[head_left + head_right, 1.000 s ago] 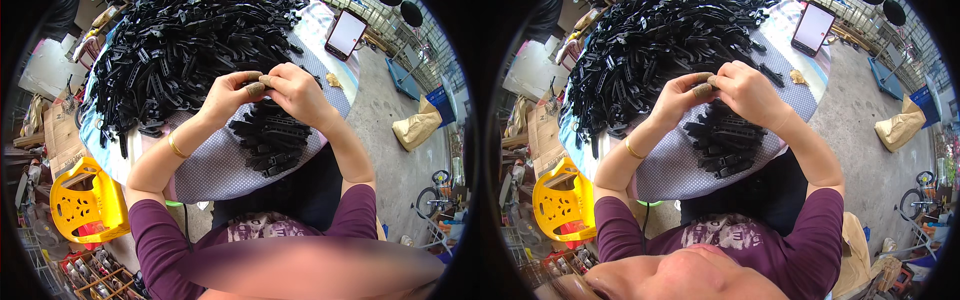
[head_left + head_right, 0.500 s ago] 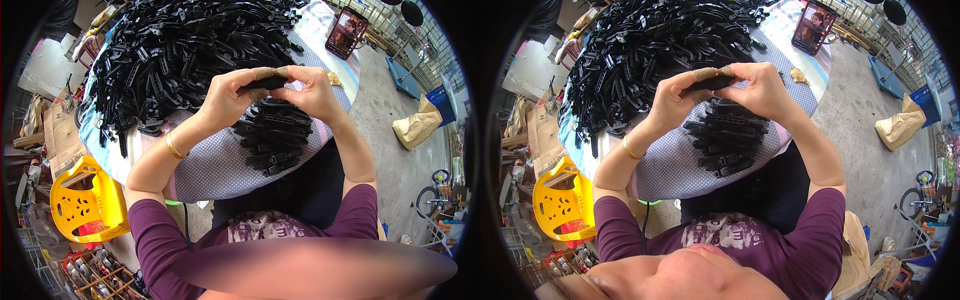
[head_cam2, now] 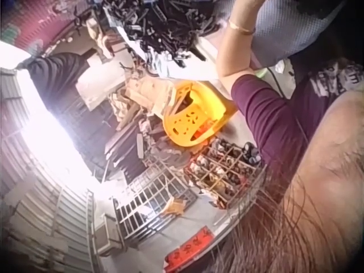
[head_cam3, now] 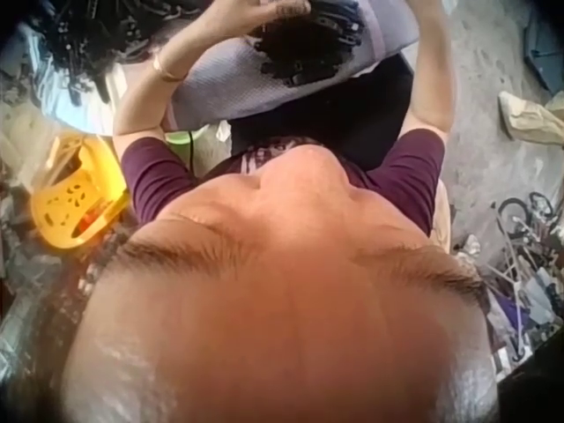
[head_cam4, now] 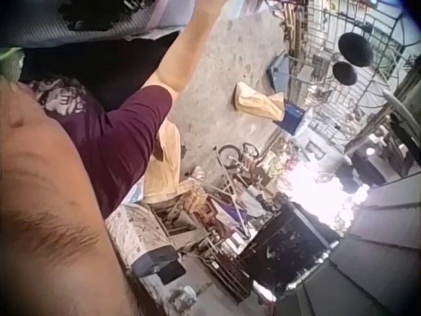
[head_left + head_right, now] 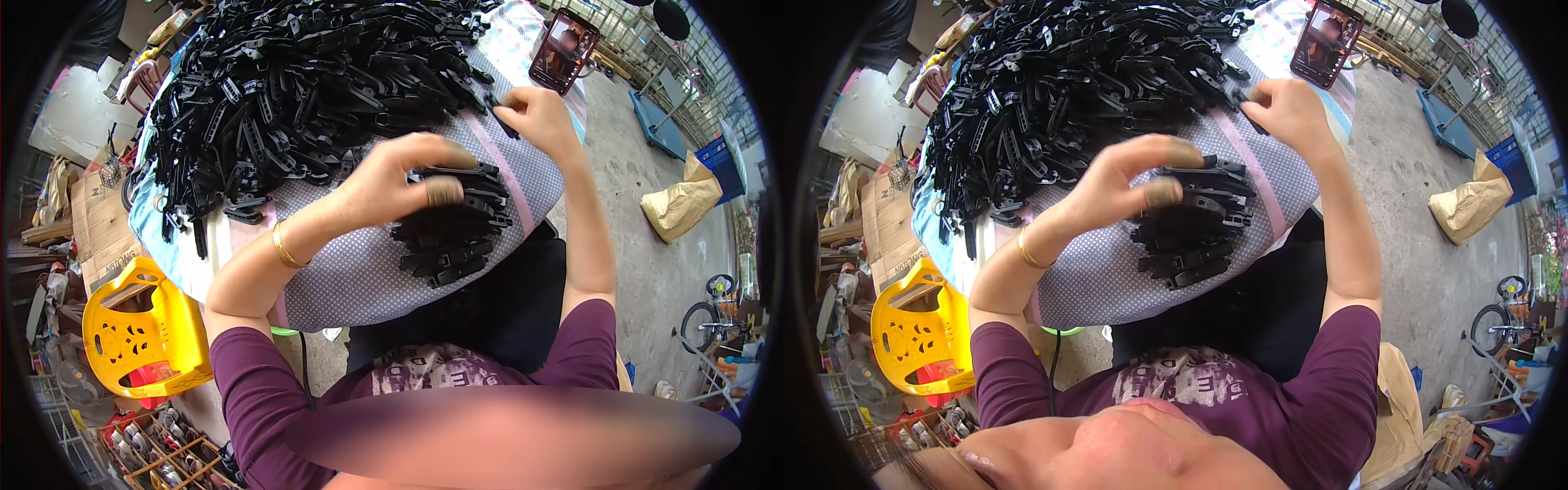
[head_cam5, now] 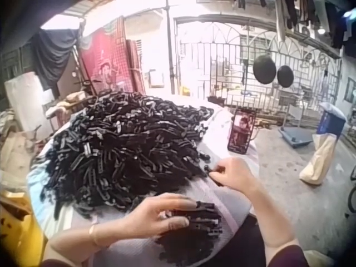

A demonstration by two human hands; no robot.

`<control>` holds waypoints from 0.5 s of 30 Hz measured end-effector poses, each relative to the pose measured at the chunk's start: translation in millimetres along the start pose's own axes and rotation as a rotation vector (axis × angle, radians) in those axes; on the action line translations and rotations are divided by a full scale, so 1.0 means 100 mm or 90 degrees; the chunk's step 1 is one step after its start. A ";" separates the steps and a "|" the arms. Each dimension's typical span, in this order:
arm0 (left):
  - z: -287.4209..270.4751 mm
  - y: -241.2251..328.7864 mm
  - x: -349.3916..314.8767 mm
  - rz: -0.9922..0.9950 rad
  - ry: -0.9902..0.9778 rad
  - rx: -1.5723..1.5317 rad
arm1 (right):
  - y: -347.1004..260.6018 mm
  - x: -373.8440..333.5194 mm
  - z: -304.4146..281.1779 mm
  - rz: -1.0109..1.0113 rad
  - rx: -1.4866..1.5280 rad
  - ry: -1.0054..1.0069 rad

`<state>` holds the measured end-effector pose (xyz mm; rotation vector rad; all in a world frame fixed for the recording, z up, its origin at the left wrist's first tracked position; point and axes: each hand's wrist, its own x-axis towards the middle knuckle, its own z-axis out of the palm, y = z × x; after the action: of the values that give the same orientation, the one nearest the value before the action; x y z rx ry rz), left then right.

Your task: Sorting and stacking small black plastic hardware components on a workbench.

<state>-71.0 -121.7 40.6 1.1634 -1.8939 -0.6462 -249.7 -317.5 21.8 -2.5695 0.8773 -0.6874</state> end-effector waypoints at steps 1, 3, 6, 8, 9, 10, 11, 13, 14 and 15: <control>0.04 0.00 -0.02 -0.234 0.085 -0.214 | -0.10 -0.02 0.02 -0.004 0.004 -0.002; 0.01 -0.16 -0.02 -0.231 0.171 -0.295 | -0.34 -0.06 0.09 -0.077 0.233 0.109; 0.03 -0.25 0.00 -0.310 0.175 -0.422 | -0.71 -0.16 0.24 -0.377 0.070 0.175; 0.05 -0.30 -0.04 -0.351 0.222 -0.514 | -0.83 -0.19 0.29 -0.423 0.048 0.140; 0.04 -0.33 -0.06 -0.353 0.223 -0.512 | -0.85 -0.15 0.30 -0.424 0.032 0.117; 0.02 -0.37 -0.08 -0.337 0.248 -0.525 | -0.83 -0.07 0.26 -0.424 0.102 0.050; 0.00 -0.36 -0.06 -0.318 0.270 -0.538 | -0.75 0.03 0.17 -0.421 0.167 -0.018; -0.03 -0.27 0.01 -0.344 0.308 -0.560 | -0.56 0.23 0.10 -0.223 0.319 0.011; -0.03 -0.24 0.03 -0.350 0.311 -0.531 | -0.37 0.41 0.10 -0.222 0.128 0.105; -0.01 -0.21 0.08 -0.351 0.304 -0.506 | -0.08 0.57 0.14 -0.169 0.001 0.167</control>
<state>-61.6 -138.2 28.0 1.1440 -0.7663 -1.1570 -198.8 -346.0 33.1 -2.6597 0.6109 -1.1210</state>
